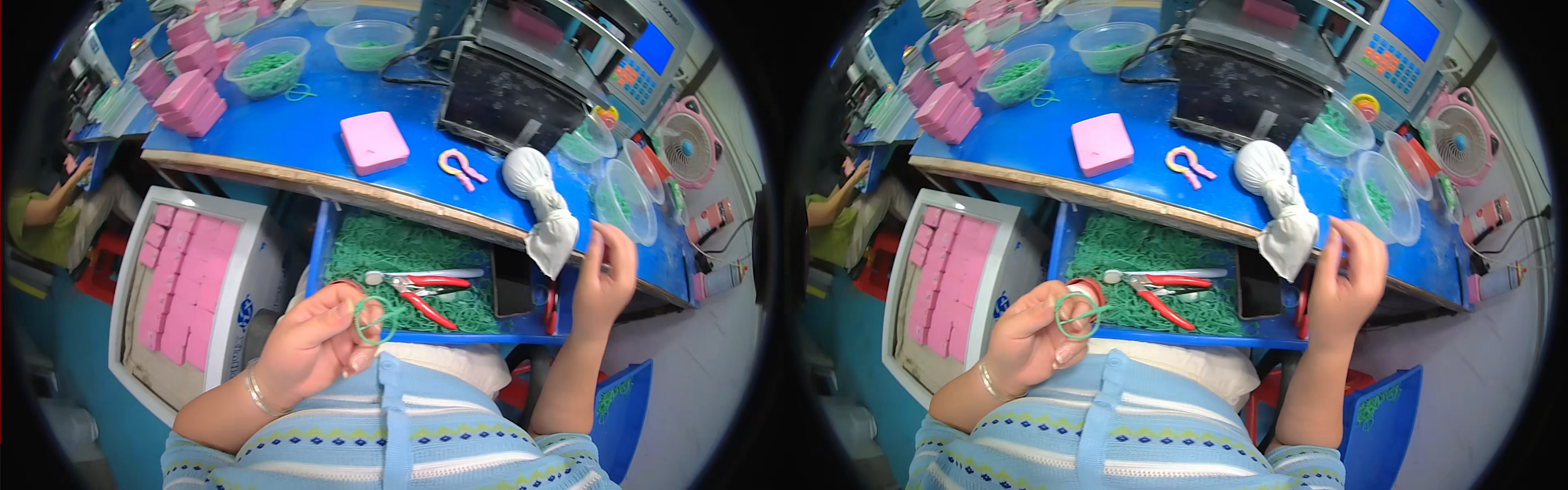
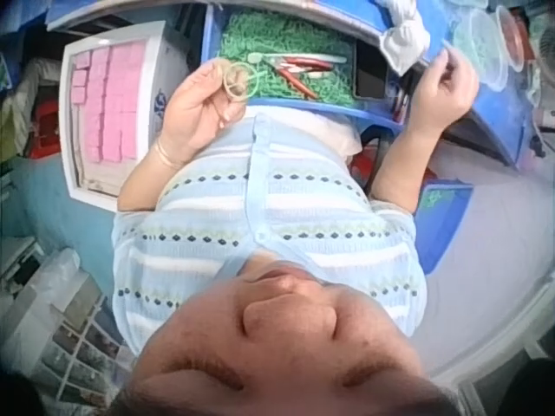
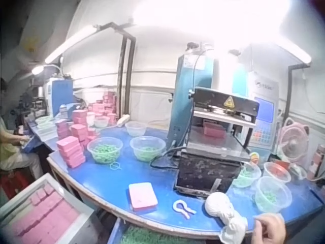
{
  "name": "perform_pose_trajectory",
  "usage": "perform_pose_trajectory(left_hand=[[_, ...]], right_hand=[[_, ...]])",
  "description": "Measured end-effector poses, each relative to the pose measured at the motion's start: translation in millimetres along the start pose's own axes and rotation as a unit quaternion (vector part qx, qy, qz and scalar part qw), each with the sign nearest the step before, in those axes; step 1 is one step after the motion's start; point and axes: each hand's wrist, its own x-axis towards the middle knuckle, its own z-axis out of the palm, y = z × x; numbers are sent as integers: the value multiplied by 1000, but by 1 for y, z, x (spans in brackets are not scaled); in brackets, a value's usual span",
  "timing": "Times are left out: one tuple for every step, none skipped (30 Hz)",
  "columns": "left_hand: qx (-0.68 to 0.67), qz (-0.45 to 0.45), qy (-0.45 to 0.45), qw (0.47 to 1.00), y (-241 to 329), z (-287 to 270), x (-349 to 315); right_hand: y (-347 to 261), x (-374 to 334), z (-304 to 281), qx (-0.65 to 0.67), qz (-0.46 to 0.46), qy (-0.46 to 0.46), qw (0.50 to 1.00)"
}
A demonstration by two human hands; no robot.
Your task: Assembling and finishing small pink plastic molded items, including trimming excess plastic and adding green components.
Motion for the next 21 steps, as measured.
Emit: perform_pose_trajectory(left_hand=[[5, 5, 9, 1000, 0, -2, 1], [-12, -9, -23, 1000, -1, -3, 2], [-28, -24, -53, 998, -3, -6, 4], [-35, -25, -72, 996, -4, -8, 4], [-33, -25, -67, 997, -4, -9, 5], [-44, -31, -82, 995, -5, -8, 6], [-56, -37, -97, 993, -6, -7, 7], [-59, -40, -101, 992, -6, -7, 7], [-58, -40, -101, 992, -7, -7, 7], [-53, -42, -98, 993, -7, -7, 7], [-47, -42, -94, 994, -6, -7, 5], [-47, -41, -94, 994, -5, -9, 5], [-46, -37, -101, 993, -5, -11, 5], [-46, -33, -109, 992, -5, -12, 5], [-45, -33, -109, 992, -4, -11, 6], [-48, -24, -80, 995, -3, -8, 6], [-52, -14, -52, 997, -3, -6, 7], [-53, -14, -53, 997, -4, -6, 7], [-17, 3, -36, 999, -6, -7, 6], [19, 21, -19, 999, -6, -7, 6], [18, 22, -20, 999, -7, -7, 4]], right_hand=[[-18, -1, -8, 13, -10, 5, 1000], [-29, -6, -13, 80, -48, -28, 995], [-38, -10, -13, 148, -87, -59, 983], [-52, -12, -6, 221, -105, -137, 960], [-68, -14, 1, 288, -122, -213, 926], [-83, -14, 3, 317, -66, -285, 902], [-94, -15, 5, 344, -10, -355, 869], [-99, -17, 9, 345, -10, -354, 869], [-101, -18, 13, 366, -3, -381, 849], [-103, -19, 16, 387, 5, -408, 827], [-104, -20, 18, 388, 4, -407, 827], [-106, -20, 20, 391, -21, -404, 826], [-107, -20, 21, 394, -45, -401, 826], [-107, -20, 22, 394, -46, -401, 826], [-108, -21, 22, 399, -22, -409, 820], [-109, -22, 22, 404, 1, -418, 814], [-109, -26, 21, 402, 1, -418, 815], [-107, -32, 22, 463, 119, -422, 770], [-107, -35, 22, 514, 236, -417, 711], [-108, -31, 19, 532, 278, -433, 673], [-109, -32, 20, 531, 277, -434, 673]])
